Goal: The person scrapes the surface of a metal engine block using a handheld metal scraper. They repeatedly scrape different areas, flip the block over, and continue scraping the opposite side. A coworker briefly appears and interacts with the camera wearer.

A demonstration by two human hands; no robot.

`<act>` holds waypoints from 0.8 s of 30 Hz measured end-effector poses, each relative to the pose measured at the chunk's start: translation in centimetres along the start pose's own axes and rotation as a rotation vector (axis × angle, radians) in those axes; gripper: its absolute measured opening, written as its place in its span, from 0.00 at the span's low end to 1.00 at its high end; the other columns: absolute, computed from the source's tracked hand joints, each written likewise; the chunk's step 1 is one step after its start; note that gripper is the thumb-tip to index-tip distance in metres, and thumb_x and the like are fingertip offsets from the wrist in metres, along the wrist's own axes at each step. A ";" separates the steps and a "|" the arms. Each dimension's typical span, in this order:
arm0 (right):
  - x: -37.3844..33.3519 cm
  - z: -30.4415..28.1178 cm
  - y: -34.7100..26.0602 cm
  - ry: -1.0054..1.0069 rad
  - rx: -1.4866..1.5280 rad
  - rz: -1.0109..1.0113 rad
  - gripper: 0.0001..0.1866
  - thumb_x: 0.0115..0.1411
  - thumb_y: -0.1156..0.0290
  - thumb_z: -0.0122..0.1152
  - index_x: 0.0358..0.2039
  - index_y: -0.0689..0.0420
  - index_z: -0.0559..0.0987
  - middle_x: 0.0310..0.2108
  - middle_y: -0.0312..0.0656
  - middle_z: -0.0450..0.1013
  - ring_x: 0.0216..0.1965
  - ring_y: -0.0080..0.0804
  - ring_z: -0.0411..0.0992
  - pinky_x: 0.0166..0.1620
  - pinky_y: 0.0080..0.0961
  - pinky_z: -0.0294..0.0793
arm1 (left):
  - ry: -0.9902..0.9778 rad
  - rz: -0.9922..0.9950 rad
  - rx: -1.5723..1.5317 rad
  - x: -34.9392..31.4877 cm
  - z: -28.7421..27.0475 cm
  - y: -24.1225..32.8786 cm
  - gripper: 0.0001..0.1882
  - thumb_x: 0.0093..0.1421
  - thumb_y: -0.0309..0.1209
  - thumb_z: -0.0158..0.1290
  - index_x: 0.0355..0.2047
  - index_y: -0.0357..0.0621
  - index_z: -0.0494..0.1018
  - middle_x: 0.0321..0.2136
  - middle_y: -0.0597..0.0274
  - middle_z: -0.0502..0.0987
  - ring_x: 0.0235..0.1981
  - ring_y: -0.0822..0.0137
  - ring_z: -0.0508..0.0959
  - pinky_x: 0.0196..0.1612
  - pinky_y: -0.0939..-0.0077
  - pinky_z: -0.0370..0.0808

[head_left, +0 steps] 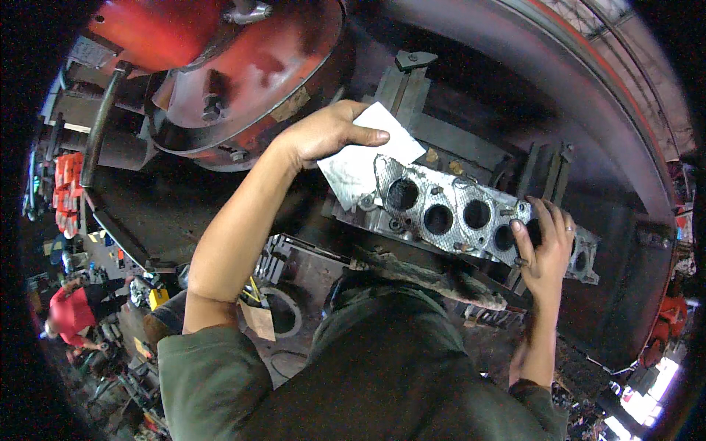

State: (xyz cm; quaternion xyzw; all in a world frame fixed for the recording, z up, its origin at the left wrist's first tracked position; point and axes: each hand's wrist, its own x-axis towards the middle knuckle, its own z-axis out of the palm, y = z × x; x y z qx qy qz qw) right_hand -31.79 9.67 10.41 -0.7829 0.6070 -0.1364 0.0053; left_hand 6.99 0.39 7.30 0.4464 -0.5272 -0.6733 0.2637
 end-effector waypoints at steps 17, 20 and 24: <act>0.1 0.2 0.3 -0.001 -0.033 -0.060 0.26 0.62 0.52 0.64 0.55 0.56 0.80 0.52 0.48 0.74 0.55 0.52 0.68 0.61 0.47 0.64 | 0.291 -0.209 -0.182 -3.5 2.8 0.8 0.20 0.65 0.35 0.60 0.51 0.32 0.76 0.42 0.55 0.84 0.40 0.66 0.83 0.48 0.71 0.78; 0.1 0.3 0.3 0.008 -0.022 -0.060 0.26 0.62 0.53 0.65 0.54 0.56 0.80 0.52 0.48 0.74 0.55 0.52 0.68 0.61 0.47 0.64 | 0.375 -0.167 -0.205 -4.3 3.7 0.4 0.20 0.65 0.35 0.59 0.52 0.32 0.76 0.43 0.55 0.83 0.42 0.66 0.83 0.50 0.71 0.77; 0.0 0.3 0.2 0.020 -0.022 -0.059 0.25 0.62 0.53 0.65 0.54 0.56 0.81 0.52 0.48 0.75 0.55 0.52 0.68 0.60 0.47 0.64 | 0.498 -0.112 -0.264 -4.6 5.1 0.0 0.16 0.68 0.31 0.55 0.50 0.29 0.75 0.40 0.54 0.83 0.37 0.67 0.83 0.43 0.71 0.79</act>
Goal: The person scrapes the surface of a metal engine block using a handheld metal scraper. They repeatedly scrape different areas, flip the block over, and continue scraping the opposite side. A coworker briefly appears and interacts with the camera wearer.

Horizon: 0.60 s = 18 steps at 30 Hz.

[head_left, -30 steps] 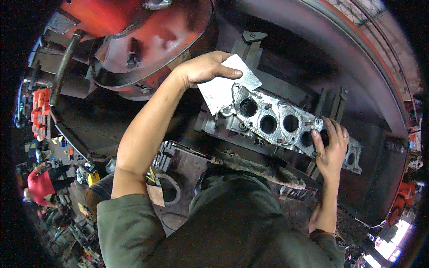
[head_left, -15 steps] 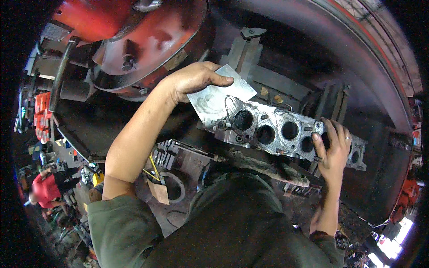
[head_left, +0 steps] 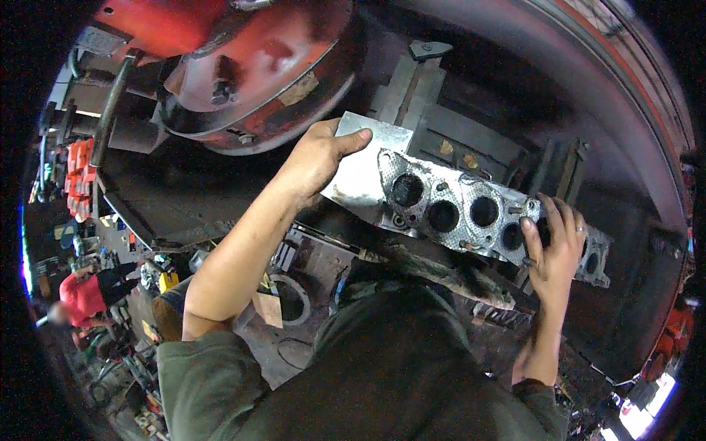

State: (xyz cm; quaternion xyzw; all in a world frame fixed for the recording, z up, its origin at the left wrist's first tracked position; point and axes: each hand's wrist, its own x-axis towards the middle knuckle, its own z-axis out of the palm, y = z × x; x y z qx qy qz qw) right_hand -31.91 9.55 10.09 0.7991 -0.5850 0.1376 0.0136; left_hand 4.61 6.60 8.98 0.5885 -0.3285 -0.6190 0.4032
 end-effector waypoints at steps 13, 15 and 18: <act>-0.3 0.2 0.1 0.013 0.008 0.001 0.25 0.62 0.55 0.66 0.53 0.57 0.81 0.52 0.50 0.75 0.54 0.53 0.69 0.60 0.47 0.65 | -0.107 0.063 0.088 1.3 0.3 -0.4 0.17 0.68 0.33 0.55 0.49 0.29 0.76 0.40 0.53 0.83 0.38 0.69 0.82 0.44 0.72 0.78; -0.3 0.2 0.1 0.013 0.013 0.000 0.25 0.62 0.55 0.66 0.53 0.57 0.81 0.52 0.50 0.75 0.54 0.54 0.69 0.60 0.47 0.65 | -0.060 0.080 0.024 0.6 0.7 -0.5 0.17 0.69 0.32 0.55 0.49 0.29 0.76 0.40 0.54 0.83 0.38 0.68 0.82 0.44 0.72 0.78; -0.3 0.2 0.1 0.020 0.015 0.011 0.25 0.62 0.55 0.66 0.54 0.58 0.81 0.53 0.51 0.75 0.55 0.54 0.69 0.60 0.47 0.65 | -0.010 0.084 0.015 -0.3 1.4 -0.6 0.15 0.69 0.31 0.53 0.48 0.29 0.76 0.40 0.54 0.83 0.37 0.68 0.82 0.44 0.71 0.78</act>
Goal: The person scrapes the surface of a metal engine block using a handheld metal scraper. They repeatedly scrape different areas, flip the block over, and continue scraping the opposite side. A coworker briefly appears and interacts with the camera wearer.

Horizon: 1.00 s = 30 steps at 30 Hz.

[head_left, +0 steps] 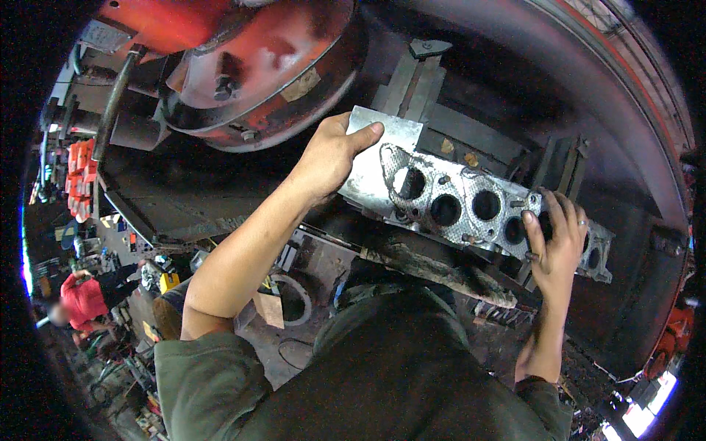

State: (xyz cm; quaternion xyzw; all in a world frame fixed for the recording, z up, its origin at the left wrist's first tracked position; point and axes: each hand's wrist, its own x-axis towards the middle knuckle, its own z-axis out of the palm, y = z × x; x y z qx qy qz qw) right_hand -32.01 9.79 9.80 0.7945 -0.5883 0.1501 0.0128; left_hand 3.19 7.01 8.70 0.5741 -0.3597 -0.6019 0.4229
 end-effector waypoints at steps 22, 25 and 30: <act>-0.2 -0.1 -0.1 0.027 0.013 -0.015 0.24 0.62 0.54 0.66 0.53 0.57 0.81 0.52 0.50 0.75 0.54 0.52 0.69 0.60 0.45 0.66 | 0.342 0.074 -0.346 -3.7 3.4 -3.5 0.20 0.73 0.37 0.49 0.54 0.31 0.71 0.43 0.54 0.81 0.41 0.65 0.82 0.47 0.69 0.77; -0.1 -0.1 -0.1 0.017 0.027 0.000 0.25 0.62 0.54 0.65 0.53 0.57 0.81 0.51 0.50 0.76 0.54 0.52 0.69 0.59 0.45 0.66 | 0.458 0.128 -0.425 -4.8 4.2 -4.9 0.20 0.72 0.38 0.50 0.56 0.34 0.70 0.49 0.54 0.80 0.46 0.63 0.81 0.52 0.66 0.77; 0.0 -0.1 -0.1 0.016 0.023 -0.015 0.25 0.62 0.53 0.65 0.53 0.57 0.81 0.52 0.51 0.75 0.54 0.52 0.69 0.59 0.45 0.66 | 0.438 0.135 -0.254 -4.7 3.8 -4.6 0.22 0.71 0.40 0.52 0.55 0.32 0.70 0.48 0.54 0.80 0.46 0.64 0.80 0.53 0.67 0.76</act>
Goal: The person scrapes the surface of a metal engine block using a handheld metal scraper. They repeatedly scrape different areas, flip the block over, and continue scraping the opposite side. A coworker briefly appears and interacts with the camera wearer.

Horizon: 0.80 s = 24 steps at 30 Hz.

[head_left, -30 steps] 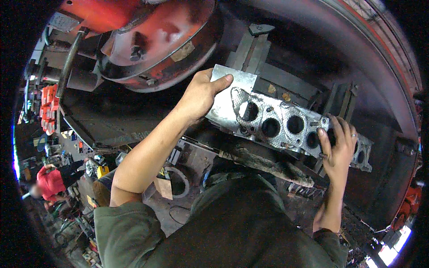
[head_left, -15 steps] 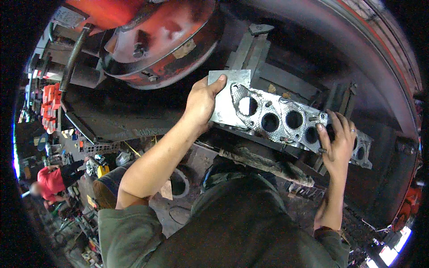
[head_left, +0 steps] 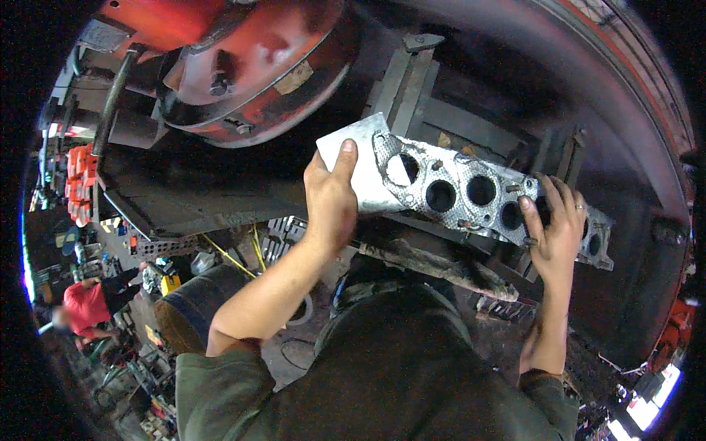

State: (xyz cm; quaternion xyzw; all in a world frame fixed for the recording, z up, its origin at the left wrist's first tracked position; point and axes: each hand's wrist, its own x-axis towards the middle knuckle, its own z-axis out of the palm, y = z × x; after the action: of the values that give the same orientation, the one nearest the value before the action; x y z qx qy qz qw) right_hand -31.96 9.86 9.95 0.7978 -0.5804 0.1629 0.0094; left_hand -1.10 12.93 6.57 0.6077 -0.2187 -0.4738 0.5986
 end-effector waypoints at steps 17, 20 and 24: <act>0.4 -0.2 -0.1 -0.025 -0.020 0.012 0.25 0.62 0.55 0.66 0.53 0.60 0.81 0.53 0.51 0.75 0.55 0.54 0.67 0.60 0.47 0.64 | -0.612 -0.005 0.408 7.9 1.4 3.9 0.18 0.71 0.35 0.53 0.51 0.29 0.75 0.43 0.56 0.83 0.43 0.70 0.80 0.51 0.73 0.75; 0.4 -0.2 0.0 -0.025 -0.011 0.014 0.25 0.60 0.55 0.67 0.53 0.58 0.81 0.52 0.50 0.74 0.54 0.53 0.67 0.60 0.48 0.64 | -0.688 -0.086 0.428 8.9 2.3 4.4 0.19 0.71 0.36 0.53 0.51 0.29 0.75 0.43 0.56 0.83 0.44 0.70 0.79 0.52 0.73 0.74; 0.4 -0.3 -0.1 -0.039 0.000 0.024 0.25 0.59 0.55 0.69 0.52 0.57 0.81 0.51 0.50 0.75 0.54 0.52 0.68 0.60 0.48 0.65 | -0.817 -0.119 0.555 10.5 3.5 5.3 0.19 0.70 0.37 0.55 0.49 0.30 0.77 0.41 0.58 0.84 0.42 0.72 0.79 0.51 0.74 0.74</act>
State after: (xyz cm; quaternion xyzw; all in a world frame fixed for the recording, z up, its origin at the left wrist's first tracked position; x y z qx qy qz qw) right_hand -31.87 9.55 10.34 0.7938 -0.5901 0.1474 -0.0041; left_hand 2.37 1.40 8.76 0.5203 -0.5182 -0.6305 0.2515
